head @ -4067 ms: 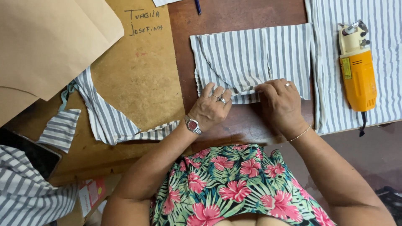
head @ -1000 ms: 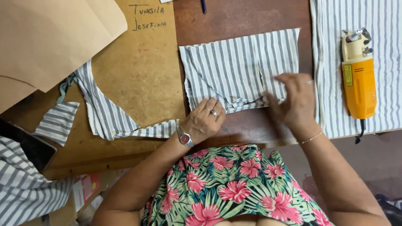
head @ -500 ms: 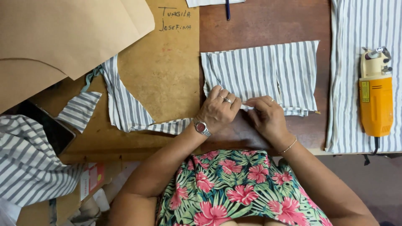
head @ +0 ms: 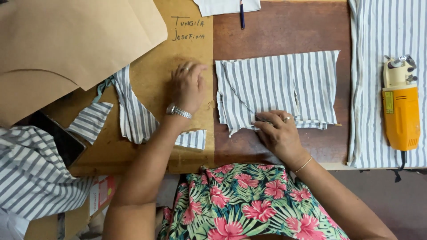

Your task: Organizing, marking, and cutting striped fabric pieces using a rotary cutter on a workbench.

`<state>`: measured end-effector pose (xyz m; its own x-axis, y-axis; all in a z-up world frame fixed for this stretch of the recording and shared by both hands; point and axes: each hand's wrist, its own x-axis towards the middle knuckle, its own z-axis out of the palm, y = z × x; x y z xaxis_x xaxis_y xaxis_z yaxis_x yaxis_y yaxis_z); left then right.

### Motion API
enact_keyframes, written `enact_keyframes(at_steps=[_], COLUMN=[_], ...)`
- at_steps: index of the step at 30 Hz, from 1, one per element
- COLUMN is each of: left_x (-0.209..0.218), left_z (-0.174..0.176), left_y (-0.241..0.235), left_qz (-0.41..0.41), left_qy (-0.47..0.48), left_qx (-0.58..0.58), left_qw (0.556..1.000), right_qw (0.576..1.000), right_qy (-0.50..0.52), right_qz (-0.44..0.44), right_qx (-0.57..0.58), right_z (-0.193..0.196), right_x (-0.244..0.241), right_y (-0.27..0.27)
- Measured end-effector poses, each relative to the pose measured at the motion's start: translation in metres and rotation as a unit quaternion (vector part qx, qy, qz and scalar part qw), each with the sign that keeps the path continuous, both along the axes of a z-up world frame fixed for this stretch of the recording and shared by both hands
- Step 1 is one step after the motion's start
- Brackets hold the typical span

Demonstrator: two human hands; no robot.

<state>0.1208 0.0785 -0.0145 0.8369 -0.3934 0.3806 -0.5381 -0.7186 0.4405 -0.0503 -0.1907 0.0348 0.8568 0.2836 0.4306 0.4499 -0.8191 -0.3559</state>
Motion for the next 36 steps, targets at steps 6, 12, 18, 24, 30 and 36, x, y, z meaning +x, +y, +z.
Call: enact_keyframes(at_steps=[6,12,18,24,30,36], left_x=[0.049,0.067,0.043,-0.042,-0.085,-0.084], left_z=[-0.011,0.001,-0.005,0.01,0.036,0.038], left_y=[-0.058,-0.056,-0.068,-0.1,-0.102,-0.102], left_qz=[0.093,0.133,0.15,0.007,-0.077,-0.073], left_qy=[0.247,0.285,0.268,-0.163,0.141,0.152], left_qx=[0.099,0.081,0.115,-0.016,0.17,0.236], left_qw=[0.959,0.946,0.945,0.986,0.972,0.957], right_qw=[0.998,0.998,0.997,0.99,0.988,0.932], right_qy=[0.017,0.01,0.026,0.132,0.083,0.281], right_qz=[-0.021,-0.027,-0.029,-0.007,-0.102,-0.185], right_qx=[-0.049,-0.064,-0.067,-0.041,-0.084,-0.135], right_z=[-0.001,-0.009,-0.009,0.004,0.007,-0.007], right_x=[-0.002,-0.004,-0.006,0.011,0.076,0.078], right_y=[0.001,-0.001,-0.001,-0.021,-0.069,-0.092])
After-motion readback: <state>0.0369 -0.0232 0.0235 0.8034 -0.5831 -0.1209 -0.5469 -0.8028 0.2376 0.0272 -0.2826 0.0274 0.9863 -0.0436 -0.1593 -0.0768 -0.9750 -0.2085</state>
